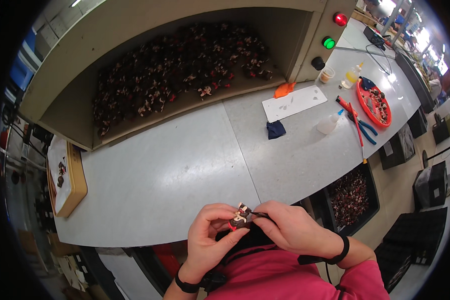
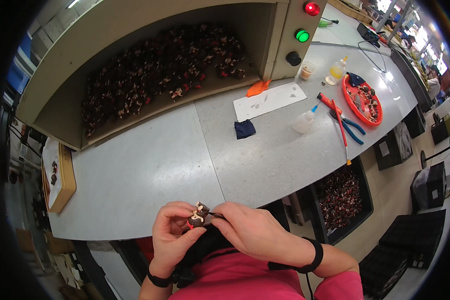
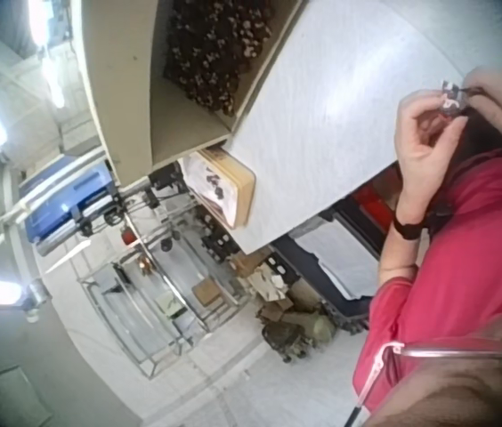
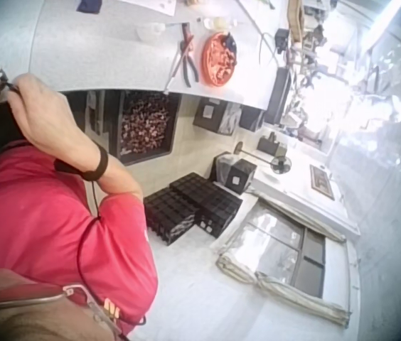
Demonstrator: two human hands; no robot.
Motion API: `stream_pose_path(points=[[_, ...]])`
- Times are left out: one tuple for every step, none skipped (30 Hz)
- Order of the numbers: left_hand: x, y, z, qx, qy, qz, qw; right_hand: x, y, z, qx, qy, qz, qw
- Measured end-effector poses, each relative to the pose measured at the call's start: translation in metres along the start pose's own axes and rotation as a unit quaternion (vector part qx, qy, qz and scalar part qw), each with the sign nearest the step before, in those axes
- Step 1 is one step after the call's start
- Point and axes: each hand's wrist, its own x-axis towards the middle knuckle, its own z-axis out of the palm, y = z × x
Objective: Assembling, cleaning, and gluing small figurine components at a workshop station.
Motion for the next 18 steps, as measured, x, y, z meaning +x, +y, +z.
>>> stream_pose_path(points=[[-0.0001, -0.0003, -0.0001, 0.000, -0.001, 0.000, 1.000, 0.0005, 0.0000, 0.0005, -0.004, -0.006, 0.004, 1.000], [-0.0002, -0.0010, -0.0004, -0.001, -0.003, 0.007, 1.000, 0.0010, 0.0001, 0.0010, -0.008, -0.012, 0.009, 1.000], [-0.0003, -0.0013, -0.0007, -0.002, -0.006, 0.013, 1.000, 0.0013, 0.0002, 0.0016, -0.008, -0.010, 0.009, 1.000], [-0.0002, -0.0015, -0.0007, -0.002, -0.007, 0.013, 1.000, 0.0015, 0.0003, 0.0024, -0.009, -0.009, 0.009, 1.000], [0.0000, -0.0016, -0.0006, 0.006, -0.006, 0.017, 1.000, 0.0017, 0.0006, 0.0029, -0.010, -0.008, 0.009, 1.000], [0.0001, -0.0018, -0.0006, 0.015, -0.005, 0.021, 1.000, 0.0018, 0.0009, 0.0032, -0.010, -0.007, 0.009, 1.000], [-0.0001, -0.0020, -0.0007, 0.015, -0.005, 0.021, 1.000, 0.0020, 0.0012, 0.0036, -0.009, -0.006, 0.009, 1.000], [-0.0002, -0.0025, -0.0008, 0.020, -0.004, 0.022, 1.000, 0.0021, 0.0012, 0.0039, -0.008, -0.006, 0.009, 1.000], [-0.0002, -0.0028, -0.0008, 0.026, -0.002, 0.022, 0.999, 0.0021, 0.0007, 0.0037, -0.008, -0.006, 0.009, 1.000], [0.0000, -0.0030, -0.0007, 0.026, -0.003, 0.022, 0.999, 0.0019, 0.0000, 0.0033, -0.009, -0.010, 0.014, 1.000], [0.0001, -0.0032, -0.0005, 0.026, -0.003, 0.026, 0.999, 0.0019, -0.0004, 0.0032, -0.009, -0.015, 0.018, 1.000], [0.0001, -0.0032, -0.0005, 0.025, -0.003, 0.029, 0.999, 0.0021, -0.0003, 0.0034, -0.009, -0.015, 0.018, 1.000], [0.0001, -0.0032, -0.0006, 0.025, -0.003, 0.030, 0.999, 0.0020, -0.0003, 0.0035, -0.008, -0.016, 0.018, 1.000], [0.0000, -0.0032, -0.0007, 0.029, -0.003, 0.029, 0.999, 0.0021, -0.0002, 0.0037, -0.006, -0.017, 0.018, 1.000], [-0.0001, -0.0031, -0.0007, 0.032, -0.002, 0.028, 0.999, 0.0020, 0.0001, 0.0041, -0.007, -0.016, 0.018, 1.000], [0.0000, -0.0031, -0.0006, 0.032, -0.002, 0.028, 0.999, 0.0019, 0.0007, 0.0047, -0.003, -0.015, 0.017, 1.000], [0.0000, -0.0031, -0.0005, 0.032, -0.002, 0.028, 0.999, 0.0019, 0.0010, 0.0050, 0.001, -0.013, 0.015, 1.000], [0.0001, -0.0031, -0.0003, 0.032, -0.001, 0.028, 0.999, 0.0020, 0.0006, 0.0047, 0.001, -0.013, 0.015, 1.000]])
